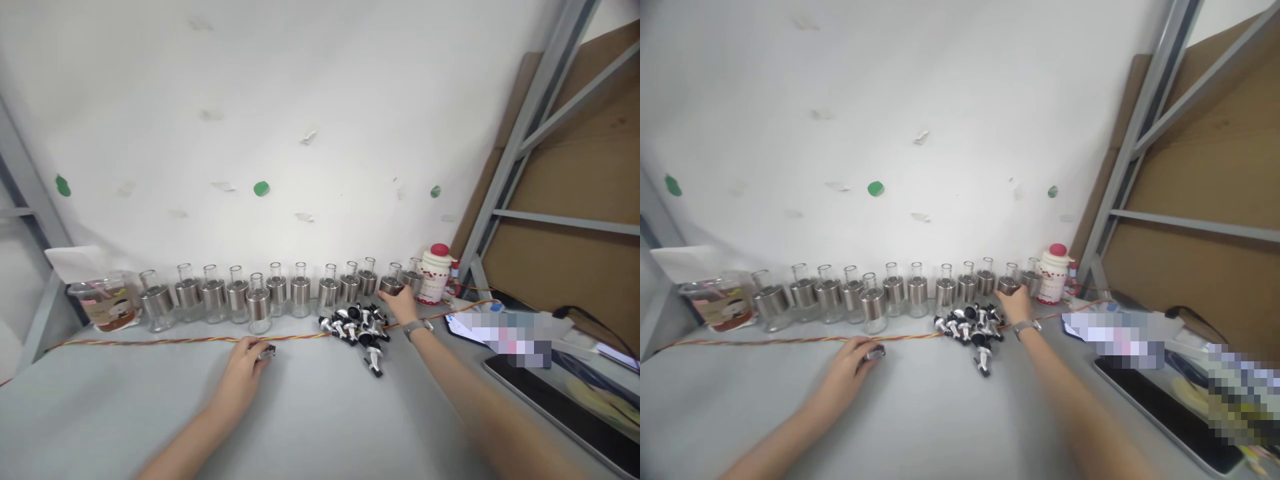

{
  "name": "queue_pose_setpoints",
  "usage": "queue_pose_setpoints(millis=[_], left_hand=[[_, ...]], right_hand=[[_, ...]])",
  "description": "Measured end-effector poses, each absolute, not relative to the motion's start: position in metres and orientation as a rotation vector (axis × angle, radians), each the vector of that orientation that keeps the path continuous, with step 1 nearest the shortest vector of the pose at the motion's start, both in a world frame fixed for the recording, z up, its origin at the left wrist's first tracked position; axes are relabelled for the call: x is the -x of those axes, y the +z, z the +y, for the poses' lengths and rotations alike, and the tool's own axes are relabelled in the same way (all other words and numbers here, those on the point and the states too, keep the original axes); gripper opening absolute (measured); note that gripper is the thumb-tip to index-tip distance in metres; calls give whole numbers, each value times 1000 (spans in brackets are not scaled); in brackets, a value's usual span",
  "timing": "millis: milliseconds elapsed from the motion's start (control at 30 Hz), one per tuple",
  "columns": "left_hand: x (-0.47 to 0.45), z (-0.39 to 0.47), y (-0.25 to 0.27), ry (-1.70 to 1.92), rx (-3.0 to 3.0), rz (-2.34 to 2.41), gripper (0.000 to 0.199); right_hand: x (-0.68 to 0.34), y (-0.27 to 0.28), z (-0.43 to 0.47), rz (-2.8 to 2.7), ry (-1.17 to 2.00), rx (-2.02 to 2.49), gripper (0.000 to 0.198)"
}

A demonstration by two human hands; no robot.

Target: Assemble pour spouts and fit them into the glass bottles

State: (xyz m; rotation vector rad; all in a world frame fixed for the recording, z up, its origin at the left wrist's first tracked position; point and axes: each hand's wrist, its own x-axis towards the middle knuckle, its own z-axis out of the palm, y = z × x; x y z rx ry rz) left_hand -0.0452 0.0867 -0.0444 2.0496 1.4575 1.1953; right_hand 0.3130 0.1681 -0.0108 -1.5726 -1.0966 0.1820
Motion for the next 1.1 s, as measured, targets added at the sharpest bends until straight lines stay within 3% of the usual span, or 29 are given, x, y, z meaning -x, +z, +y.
queue_pose_setpoints(millis=[133,333,400,500,633,933,1100], left_hand=[[44,83,-34,1268,-1900,1487,15],[38,70,-6,1239,-1656,1420,31],[38,65,3,1229,-1449,1288,33],[37,62,11,1294,-1168,1087,32],[37,60,10,1366,-1009,965,30],[20,41,50,1357,-1233,870,28],[4,34,81,1120,-1574,867,24]], right_hand=[[-299,3,156,-979,101,1591,51],[-247,36,107,-1039,108,1404,59],[-219,36,86,-1174,278,1341,51],[-179,29,54,-1463,869,1148,47],[-150,18,26,-1629,993,1049,45],[-146,5,18,-1626,1139,1014,42],[-142,2,12,-1599,1185,979,42]])
